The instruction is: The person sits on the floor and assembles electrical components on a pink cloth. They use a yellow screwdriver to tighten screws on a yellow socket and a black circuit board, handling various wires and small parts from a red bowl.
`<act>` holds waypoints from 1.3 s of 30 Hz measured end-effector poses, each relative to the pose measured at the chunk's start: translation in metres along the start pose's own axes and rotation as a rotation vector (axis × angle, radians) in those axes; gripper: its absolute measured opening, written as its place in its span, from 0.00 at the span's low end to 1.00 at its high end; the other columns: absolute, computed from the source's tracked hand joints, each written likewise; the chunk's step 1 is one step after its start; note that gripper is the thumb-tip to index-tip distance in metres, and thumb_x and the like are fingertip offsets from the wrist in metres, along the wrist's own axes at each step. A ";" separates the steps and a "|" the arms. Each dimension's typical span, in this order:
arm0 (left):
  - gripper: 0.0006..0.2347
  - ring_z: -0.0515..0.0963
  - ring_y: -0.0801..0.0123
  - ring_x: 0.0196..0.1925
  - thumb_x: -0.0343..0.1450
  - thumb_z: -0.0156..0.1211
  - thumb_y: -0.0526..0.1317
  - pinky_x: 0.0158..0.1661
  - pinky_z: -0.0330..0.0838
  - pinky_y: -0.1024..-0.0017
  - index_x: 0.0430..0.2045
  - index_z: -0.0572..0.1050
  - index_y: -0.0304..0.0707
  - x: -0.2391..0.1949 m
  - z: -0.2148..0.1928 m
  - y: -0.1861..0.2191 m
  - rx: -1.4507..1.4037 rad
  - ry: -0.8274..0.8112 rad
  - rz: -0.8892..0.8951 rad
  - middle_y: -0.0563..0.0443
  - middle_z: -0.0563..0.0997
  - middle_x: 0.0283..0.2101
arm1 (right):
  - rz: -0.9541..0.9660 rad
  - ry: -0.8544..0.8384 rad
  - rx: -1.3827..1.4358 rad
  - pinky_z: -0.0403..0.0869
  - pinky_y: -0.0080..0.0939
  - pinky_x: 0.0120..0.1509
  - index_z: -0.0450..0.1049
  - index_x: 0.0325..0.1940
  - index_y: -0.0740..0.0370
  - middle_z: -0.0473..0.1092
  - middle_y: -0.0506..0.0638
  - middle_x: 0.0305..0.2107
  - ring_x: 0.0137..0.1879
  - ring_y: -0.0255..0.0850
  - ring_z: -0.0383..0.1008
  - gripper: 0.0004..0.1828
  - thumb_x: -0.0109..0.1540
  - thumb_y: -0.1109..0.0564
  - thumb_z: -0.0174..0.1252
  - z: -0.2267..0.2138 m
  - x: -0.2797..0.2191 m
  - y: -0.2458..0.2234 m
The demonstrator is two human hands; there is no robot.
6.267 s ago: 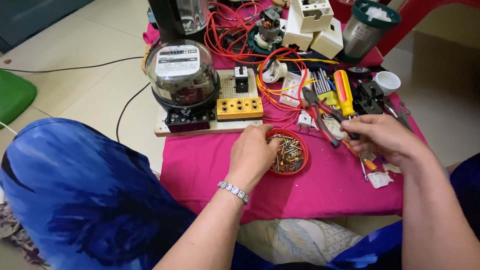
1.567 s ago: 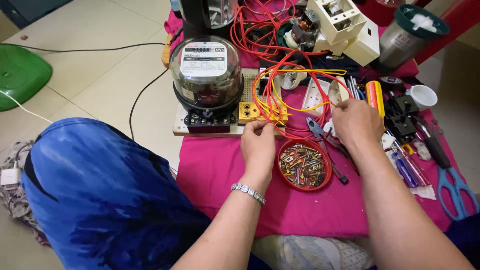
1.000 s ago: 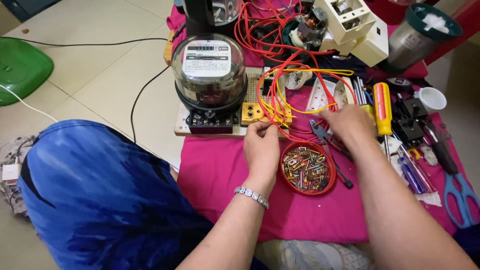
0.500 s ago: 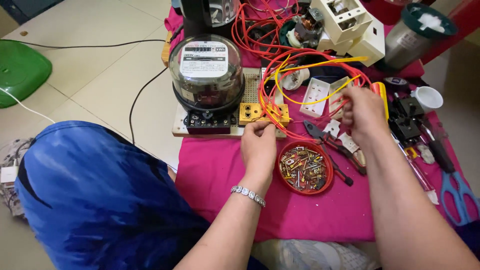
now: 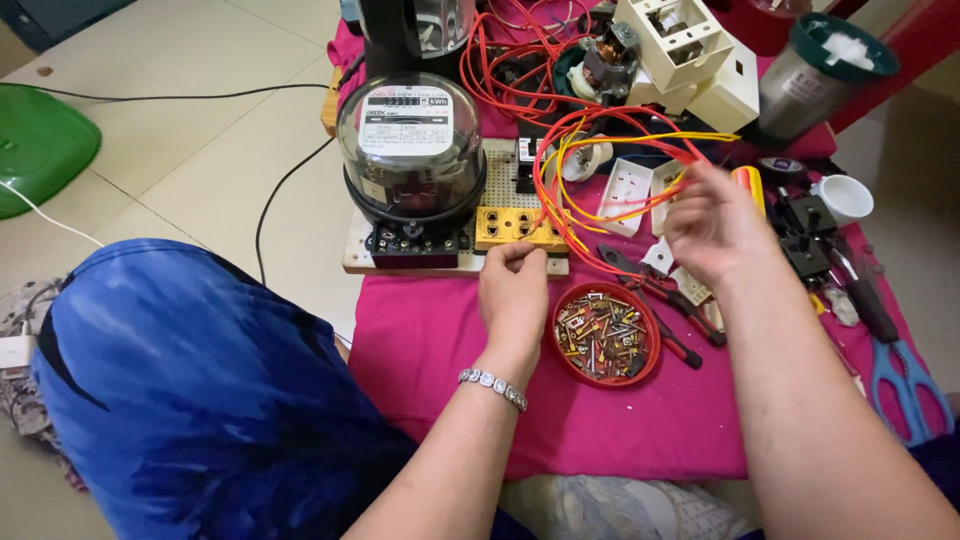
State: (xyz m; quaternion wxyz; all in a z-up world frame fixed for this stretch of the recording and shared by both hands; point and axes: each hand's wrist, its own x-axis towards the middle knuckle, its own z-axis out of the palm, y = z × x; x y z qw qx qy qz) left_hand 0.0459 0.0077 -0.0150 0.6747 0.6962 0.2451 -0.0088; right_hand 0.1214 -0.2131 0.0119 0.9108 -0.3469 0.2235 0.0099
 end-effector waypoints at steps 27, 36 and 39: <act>0.16 0.84 0.61 0.41 0.66 0.59 0.45 0.43 0.77 0.67 0.44 0.80 0.41 -0.016 0.007 -0.027 0.540 -0.187 0.360 0.49 0.86 0.40 | -0.516 0.454 -1.957 0.75 0.53 0.48 0.84 0.47 0.59 0.80 0.60 0.37 0.40 0.55 0.79 0.17 0.60 0.48 0.65 -0.131 -0.070 -0.015; 0.16 0.85 0.62 0.41 0.66 0.59 0.44 0.43 0.77 0.68 0.45 0.80 0.40 -0.019 0.008 -0.026 0.554 -0.202 0.363 0.50 0.86 0.41 | -0.530 0.195 -0.983 0.73 0.33 0.37 0.74 0.52 0.67 0.71 0.51 0.31 0.32 0.37 0.73 0.09 0.70 0.60 0.56 -0.123 -0.093 -0.037; 0.16 0.85 0.57 0.43 0.66 0.59 0.44 0.44 0.77 0.65 0.45 0.80 0.41 -0.024 0.011 -0.022 0.619 -0.191 0.414 0.48 0.86 0.42 | -0.605 0.075 -0.661 0.78 0.27 0.38 0.68 0.51 0.60 0.72 0.47 0.38 0.33 0.29 0.72 0.08 0.68 0.61 0.55 -0.127 -0.090 -0.046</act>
